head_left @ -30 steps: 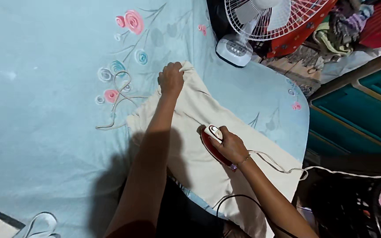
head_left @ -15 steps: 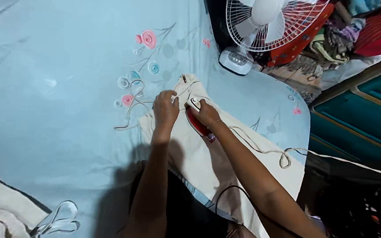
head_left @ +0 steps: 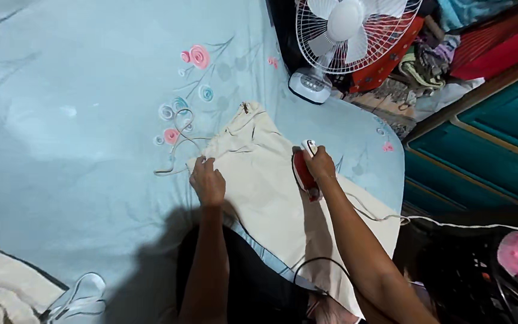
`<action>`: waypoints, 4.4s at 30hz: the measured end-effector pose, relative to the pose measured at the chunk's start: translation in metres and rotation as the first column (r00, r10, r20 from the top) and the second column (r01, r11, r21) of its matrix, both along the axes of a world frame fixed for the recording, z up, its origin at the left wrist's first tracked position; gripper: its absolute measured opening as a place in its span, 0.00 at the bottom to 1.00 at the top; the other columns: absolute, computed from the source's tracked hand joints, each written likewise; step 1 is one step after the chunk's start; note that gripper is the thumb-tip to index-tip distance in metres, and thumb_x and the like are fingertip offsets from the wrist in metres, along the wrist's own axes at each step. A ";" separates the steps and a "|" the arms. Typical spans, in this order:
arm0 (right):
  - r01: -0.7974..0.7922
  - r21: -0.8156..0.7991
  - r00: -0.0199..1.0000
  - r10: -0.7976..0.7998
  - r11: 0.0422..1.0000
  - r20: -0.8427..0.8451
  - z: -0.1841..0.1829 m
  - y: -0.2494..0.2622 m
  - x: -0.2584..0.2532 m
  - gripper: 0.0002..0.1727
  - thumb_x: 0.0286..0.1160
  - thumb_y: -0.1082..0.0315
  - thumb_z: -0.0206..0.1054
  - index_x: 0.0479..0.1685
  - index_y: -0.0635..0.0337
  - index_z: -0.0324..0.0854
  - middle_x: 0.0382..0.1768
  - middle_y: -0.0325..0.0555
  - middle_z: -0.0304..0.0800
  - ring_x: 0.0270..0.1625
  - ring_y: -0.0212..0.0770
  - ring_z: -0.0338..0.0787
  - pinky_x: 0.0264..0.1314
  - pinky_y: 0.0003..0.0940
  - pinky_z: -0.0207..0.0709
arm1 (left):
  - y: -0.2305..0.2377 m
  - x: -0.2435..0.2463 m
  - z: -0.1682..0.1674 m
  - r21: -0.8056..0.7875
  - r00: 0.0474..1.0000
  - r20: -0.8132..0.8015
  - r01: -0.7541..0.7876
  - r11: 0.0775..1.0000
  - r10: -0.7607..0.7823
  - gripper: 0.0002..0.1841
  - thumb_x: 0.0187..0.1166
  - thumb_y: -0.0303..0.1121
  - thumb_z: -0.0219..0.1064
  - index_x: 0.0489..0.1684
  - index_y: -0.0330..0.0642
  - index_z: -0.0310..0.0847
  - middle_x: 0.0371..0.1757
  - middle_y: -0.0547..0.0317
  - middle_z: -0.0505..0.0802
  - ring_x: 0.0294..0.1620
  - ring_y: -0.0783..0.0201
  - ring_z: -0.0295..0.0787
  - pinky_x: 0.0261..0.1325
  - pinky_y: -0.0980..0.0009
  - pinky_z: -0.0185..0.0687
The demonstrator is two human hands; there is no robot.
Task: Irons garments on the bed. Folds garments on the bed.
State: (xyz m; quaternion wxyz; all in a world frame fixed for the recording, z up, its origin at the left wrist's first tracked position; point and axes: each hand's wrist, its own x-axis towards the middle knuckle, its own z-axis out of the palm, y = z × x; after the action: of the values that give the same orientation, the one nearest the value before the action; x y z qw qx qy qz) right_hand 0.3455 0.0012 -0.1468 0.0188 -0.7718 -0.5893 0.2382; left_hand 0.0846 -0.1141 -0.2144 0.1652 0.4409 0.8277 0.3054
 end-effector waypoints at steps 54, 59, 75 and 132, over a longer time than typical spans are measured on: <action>-0.686 -0.180 0.726 0.675 0.705 -0.128 0.000 -0.156 -0.057 0.35 0.87 0.40 0.55 0.76 0.63 0.71 0.59 0.62 0.90 0.64 0.60 0.90 0.67 0.59 0.78 | -0.031 -0.015 -0.023 -0.029 0.801 0.550 -0.264 0.964 0.236 0.18 0.93 0.34 0.54 0.66 0.28 0.80 0.59 0.31 0.90 0.58 0.39 0.89 0.64 0.39 0.81; -0.728 -0.205 0.684 0.711 0.654 -0.162 0.003 -0.151 -0.055 0.36 0.87 0.40 0.56 0.77 0.63 0.70 0.58 0.62 0.90 0.64 0.61 0.90 0.67 0.60 0.78 | -0.040 -0.007 0.003 -0.053 0.877 0.447 -0.170 0.984 0.176 0.29 0.86 0.52 0.65 0.70 0.32 0.79 0.57 0.34 0.92 0.61 0.37 0.89 0.68 0.35 0.77; -0.822 -0.249 0.558 0.811 0.512 -0.175 0.009 -0.152 -0.049 0.35 0.86 0.41 0.58 0.76 0.64 0.70 0.58 0.65 0.89 0.64 0.64 0.89 0.65 0.64 0.77 | -0.028 -0.008 0.002 -0.181 0.922 0.348 -0.111 0.977 0.169 0.16 0.90 0.35 0.60 0.60 0.28 0.81 0.52 0.30 0.91 0.58 0.34 0.89 0.65 0.35 0.78; 0.185 0.497 0.968 -0.069 0.848 -0.241 0.093 -0.268 0.224 0.27 0.82 0.57 0.67 0.64 0.75 0.77 0.43 0.69 0.88 0.41 0.57 0.88 0.48 0.60 0.79 | -0.126 0.219 0.017 -0.323 -0.101 -0.159 0.945 -0.045 -0.982 0.12 0.86 0.19 0.54 0.57 0.24 0.83 0.61 0.29 0.89 0.69 0.32 0.85 0.72 0.37 0.75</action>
State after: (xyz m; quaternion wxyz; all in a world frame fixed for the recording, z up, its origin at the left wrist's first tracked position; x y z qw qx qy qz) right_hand 0.5692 -0.2670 -0.0536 0.3037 -0.7457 -0.5733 0.1517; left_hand 0.3036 -0.2404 -0.1971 0.2085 0.9363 0.2805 -0.0355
